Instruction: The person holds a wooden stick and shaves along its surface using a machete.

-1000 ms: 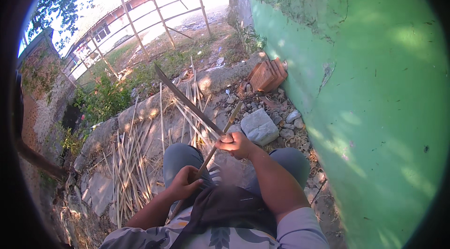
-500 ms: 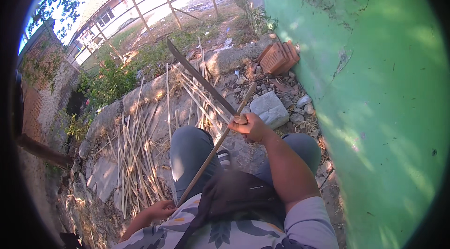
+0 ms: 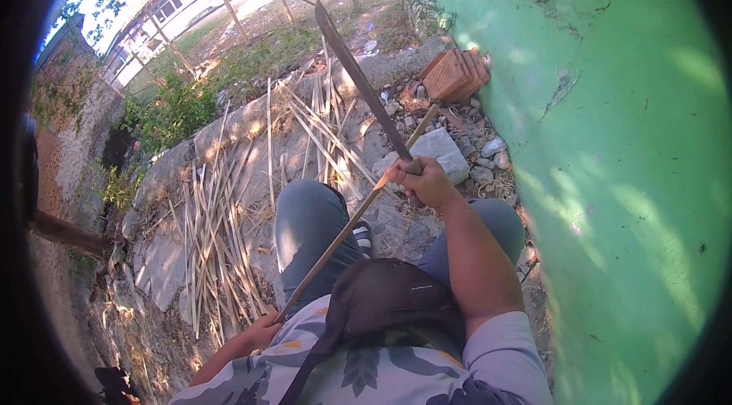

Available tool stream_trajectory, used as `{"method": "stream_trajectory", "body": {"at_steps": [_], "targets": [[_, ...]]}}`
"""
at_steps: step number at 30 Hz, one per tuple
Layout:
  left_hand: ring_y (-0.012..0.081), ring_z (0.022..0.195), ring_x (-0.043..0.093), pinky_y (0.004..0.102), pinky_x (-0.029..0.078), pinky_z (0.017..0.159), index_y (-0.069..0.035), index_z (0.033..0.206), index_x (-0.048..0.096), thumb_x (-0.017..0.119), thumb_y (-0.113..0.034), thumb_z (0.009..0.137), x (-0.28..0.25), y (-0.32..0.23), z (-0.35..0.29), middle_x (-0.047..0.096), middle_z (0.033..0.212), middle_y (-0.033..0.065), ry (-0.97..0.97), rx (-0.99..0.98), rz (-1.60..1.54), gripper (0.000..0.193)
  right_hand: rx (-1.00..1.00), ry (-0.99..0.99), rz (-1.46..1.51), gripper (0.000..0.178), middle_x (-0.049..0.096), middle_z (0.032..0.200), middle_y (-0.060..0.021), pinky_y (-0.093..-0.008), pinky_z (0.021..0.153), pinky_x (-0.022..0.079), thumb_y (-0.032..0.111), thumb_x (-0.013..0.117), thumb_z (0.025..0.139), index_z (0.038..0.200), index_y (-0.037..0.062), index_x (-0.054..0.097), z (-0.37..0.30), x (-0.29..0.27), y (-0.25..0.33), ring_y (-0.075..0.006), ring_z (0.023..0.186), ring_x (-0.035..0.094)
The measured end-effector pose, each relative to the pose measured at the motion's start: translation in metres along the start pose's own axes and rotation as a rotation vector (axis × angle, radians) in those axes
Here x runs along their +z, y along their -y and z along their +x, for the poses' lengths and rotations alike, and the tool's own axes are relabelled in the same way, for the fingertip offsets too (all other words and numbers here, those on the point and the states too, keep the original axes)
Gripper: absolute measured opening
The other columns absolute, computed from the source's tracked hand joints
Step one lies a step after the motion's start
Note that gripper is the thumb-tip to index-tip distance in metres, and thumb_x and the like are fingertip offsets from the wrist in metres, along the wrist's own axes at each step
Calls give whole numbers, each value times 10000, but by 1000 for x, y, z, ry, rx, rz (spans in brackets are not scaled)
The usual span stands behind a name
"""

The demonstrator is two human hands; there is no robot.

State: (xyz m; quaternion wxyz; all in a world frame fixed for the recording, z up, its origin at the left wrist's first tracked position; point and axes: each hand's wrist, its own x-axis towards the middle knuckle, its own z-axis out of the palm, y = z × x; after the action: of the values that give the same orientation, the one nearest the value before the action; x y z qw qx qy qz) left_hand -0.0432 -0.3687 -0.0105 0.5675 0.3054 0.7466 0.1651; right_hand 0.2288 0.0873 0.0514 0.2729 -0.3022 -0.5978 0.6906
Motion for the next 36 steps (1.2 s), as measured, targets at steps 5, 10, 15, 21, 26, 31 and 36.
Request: {"method": "stream_trajectory", "body": {"at_steps": [5, 10, 15, 21, 26, 31, 36], "targets": [[87, 833, 497, 255, 431, 768, -36, 1115, 614, 565, -310, 1016, 11, 11, -1, 567, 890, -42, -44, 167, -236, 295, -173, -210, -287, 375, 643, 720, -21, -338, 578, 489, 372, 810, 833, 918, 18, 721, 9, -2, -12, -152, 624, 609], [74, 824, 502, 259, 441, 745, -47, 1006, 641, 488, -545, 1028, 12, -17, -5, 583, 860, -37, -60, 56, -157, 521, -237, -144, -740, 383, 668, 745, -170, -425, 653, 517, 391, 810, 789, 838, 32, 688, 6, 5, -8, -359, 707, 657], [86, 750, 499, 278, 455, 668, -45, 905, 637, 415, -591, 1030, 13, -23, -2, 585, 796, -33, -70, 7, -161, 602, -361, 24, -1068, 246, 671, 748, -132, -451, 629, 517, 320, 765, 789, 883, 106, 689, 0, 18, -18, -353, 711, 667], [99, 736, 495, 292, 456, 665, -18, 894, 618, 409, -541, 1051, 10, -16, 0, 577, 744, -14, -87, 50, -36, 585, -379, 22, -1134, 154, 672, 752, -126, -485, 646, 519, 253, 690, 776, 822, 110, 658, 1, 17, -14, -361, 742, 675], [114, 675, 485, 316, 447, 641, -16, 872, 612, 432, -490, 1061, 18, -27, 0, 571, 684, 20, -165, 129, -70, 541, -290, -94, -1141, 163, 695, 789, -116, -482, 694, 540, 243, 720, 750, 863, 132, 684, 4, 6, -19, -351, 777, 690], [183, 597, 500, 358, 445, 595, -20, 832, 583, 477, -518, 1035, 21, -29, -8, 544, 636, 89, -308, 135, 113, 548, -297, -22, -1193, 159, 697, 789, -118, -480, 696, 543, 237, 721, 742, 857, 136, 683, -3, 20, -19, -349, 773, 691], [327, 542, 527, 405, 439, 546, -25, 776, 543, 512, -562, 999, 25, -31, -5, 535, 619, 160, -478, 212, 235, 583, -338, 14, -1244, 140, 656, 739, -130, -487, 644, 521, 247, 705, 770, 841, 130, 674, 1, 16, -26, -370, 707, 659]]}}
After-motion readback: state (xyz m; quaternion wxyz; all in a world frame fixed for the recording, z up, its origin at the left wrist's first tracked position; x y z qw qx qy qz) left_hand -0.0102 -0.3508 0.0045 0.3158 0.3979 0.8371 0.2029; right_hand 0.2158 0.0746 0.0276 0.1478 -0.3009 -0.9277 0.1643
